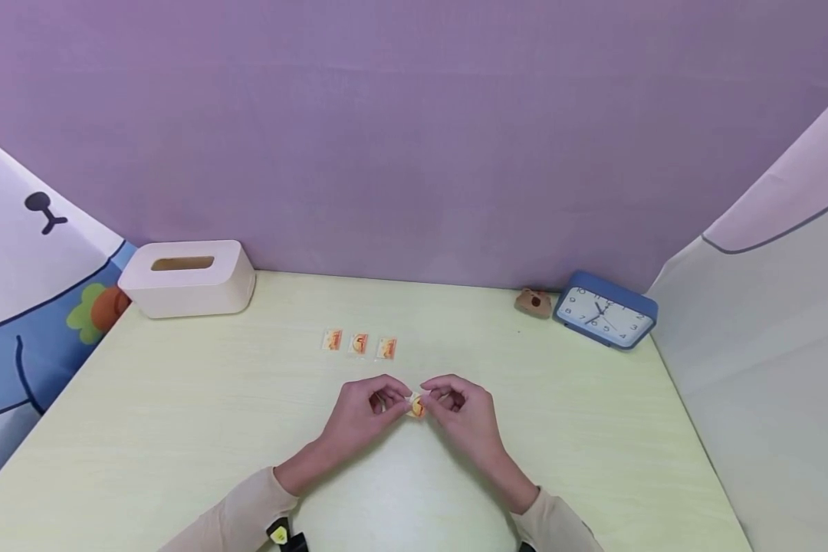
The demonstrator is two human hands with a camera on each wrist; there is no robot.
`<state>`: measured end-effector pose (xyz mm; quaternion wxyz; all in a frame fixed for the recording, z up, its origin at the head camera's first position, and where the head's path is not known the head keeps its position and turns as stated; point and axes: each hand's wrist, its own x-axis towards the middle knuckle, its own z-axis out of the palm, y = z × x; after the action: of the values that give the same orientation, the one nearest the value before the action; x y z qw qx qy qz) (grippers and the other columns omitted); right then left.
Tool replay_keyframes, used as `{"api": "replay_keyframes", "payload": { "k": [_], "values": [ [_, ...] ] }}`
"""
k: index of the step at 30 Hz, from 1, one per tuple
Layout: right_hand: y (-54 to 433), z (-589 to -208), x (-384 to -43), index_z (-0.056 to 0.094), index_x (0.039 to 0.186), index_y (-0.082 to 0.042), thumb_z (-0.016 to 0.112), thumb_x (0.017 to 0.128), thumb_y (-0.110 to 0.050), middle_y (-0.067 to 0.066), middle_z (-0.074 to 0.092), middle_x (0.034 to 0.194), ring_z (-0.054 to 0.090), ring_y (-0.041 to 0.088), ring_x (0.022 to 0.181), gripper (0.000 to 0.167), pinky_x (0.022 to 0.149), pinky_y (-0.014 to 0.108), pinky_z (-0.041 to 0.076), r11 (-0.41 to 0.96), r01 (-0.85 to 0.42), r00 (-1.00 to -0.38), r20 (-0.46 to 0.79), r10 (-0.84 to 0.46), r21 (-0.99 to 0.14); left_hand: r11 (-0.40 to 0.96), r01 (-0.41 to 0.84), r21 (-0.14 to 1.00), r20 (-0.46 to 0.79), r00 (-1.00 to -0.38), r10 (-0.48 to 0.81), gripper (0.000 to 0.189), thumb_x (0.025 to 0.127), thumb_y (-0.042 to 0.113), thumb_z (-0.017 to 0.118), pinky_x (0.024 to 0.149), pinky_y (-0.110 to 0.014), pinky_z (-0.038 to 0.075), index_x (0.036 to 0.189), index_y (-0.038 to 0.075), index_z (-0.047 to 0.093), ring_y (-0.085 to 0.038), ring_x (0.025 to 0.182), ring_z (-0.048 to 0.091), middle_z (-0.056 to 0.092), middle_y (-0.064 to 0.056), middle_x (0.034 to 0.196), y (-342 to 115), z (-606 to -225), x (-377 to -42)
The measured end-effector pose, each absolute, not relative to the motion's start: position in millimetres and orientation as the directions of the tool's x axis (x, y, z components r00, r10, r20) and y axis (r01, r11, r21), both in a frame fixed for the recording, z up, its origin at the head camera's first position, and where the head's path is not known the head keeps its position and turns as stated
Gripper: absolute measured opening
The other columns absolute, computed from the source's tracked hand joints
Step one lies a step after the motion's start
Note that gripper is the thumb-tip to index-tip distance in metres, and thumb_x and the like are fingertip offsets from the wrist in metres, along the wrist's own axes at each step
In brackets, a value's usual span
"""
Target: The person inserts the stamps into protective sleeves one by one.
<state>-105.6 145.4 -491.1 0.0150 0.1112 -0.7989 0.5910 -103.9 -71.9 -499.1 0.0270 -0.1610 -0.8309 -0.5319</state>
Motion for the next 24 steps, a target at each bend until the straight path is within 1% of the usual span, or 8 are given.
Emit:
{"api": "replay_keyframes", "payload": {
  "k": [4,8,13,20,24],
  "values": [
    [146.0,-491.5,-109.1,0.083,0.105,-0.005,0.084,0.094,0.004,0.007,0.075,0.089,0.062,0.008,0.071,0.014,0.064,0.019,0.051,0.279,-0.193,-0.978,0.161,-0.136,-0.940,0.382,0.289,0.878,0.212,-0.950,0.230,0.010,0.098,0.011,0.087,0.070,-0.025,0.060,0.107,0.013,0.082,-0.004,0.078,0.068,0.077,0.007,0.090,-71.6,-498.7,-103.2],
    [146.5,-490.4,-115.3,0.084,0.104,-0.005,0.084,0.095,0.005,0.008,0.075,0.089,0.060,0.009,0.071,0.014,0.064,0.019,0.050,0.285,-0.182,-0.981,0.155,-0.115,-0.941,0.386,0.287,0.877,0.214,-0.951,0.222,0.012,0.098,0.010,0.085,0.070,-0.025,0.059,0.110,0.011,0.081,-0.004,0.079,0.068,0.078,0.006,0.091,-73.1,-500.4,-102.3],
    [146.5,-489.0,-126.1,0.084,0.105,-0.005,0.084,0.096,0.003,0.010,0.075,0.090,0.059,0.010,0.072,0.012,0.065,0.019,0.049,0.300,-0.176,-0.982,0.146,-0.120,-0.938,0.376,0.260,0.889,0.180,-0.955,0.234,0.016,0.098,0.011,0.085,0.070,-0.024,0.057,0.113,0.010,0.080,-0.005,0.079,0.067,0.076,0.007,0.091,-78.0,-502.4,-97.7],
    [144.5,-490.6,-144.3,0.084,0.107,-0.005,0.085,0.096,0.000,0.011,0.075,0.091,0.059,0.009,0.071,0.012,0.065,0.019,0.049,0.316,-0.218,-0.973,0.180,-0.145,-0.924,0.362,0.241,0.901,0.149,-0.953,0.264,0.016,0.099,0.015,0.084,0.071,-0.024,0.057,0.114,0.010,0.080,-0.006,0.081,0.067,0.075,0.009,0.092,-85.1,-503.4,-85.5],
    [140.1,-491.4,-155.1,0.083,0.107,-0.004,0.087,0.094,0.002,0.009,0.076,0.090,0.060,0.008,0.072,0.015,0.066,0.018,0.050,0.353,-0.244,-0.967,0.201,-0.154,-0.903,0.357,0.226,0.906,0.128,-0.952,0.279,0.017,0.099,0.015,0.084,0.072,-0.024,0.058,0.115,0.010,0.080,-0.006,0.082,0.068,0.076,0.009,0.093,-87.0,-502.6,-80.2]
  ]
}}
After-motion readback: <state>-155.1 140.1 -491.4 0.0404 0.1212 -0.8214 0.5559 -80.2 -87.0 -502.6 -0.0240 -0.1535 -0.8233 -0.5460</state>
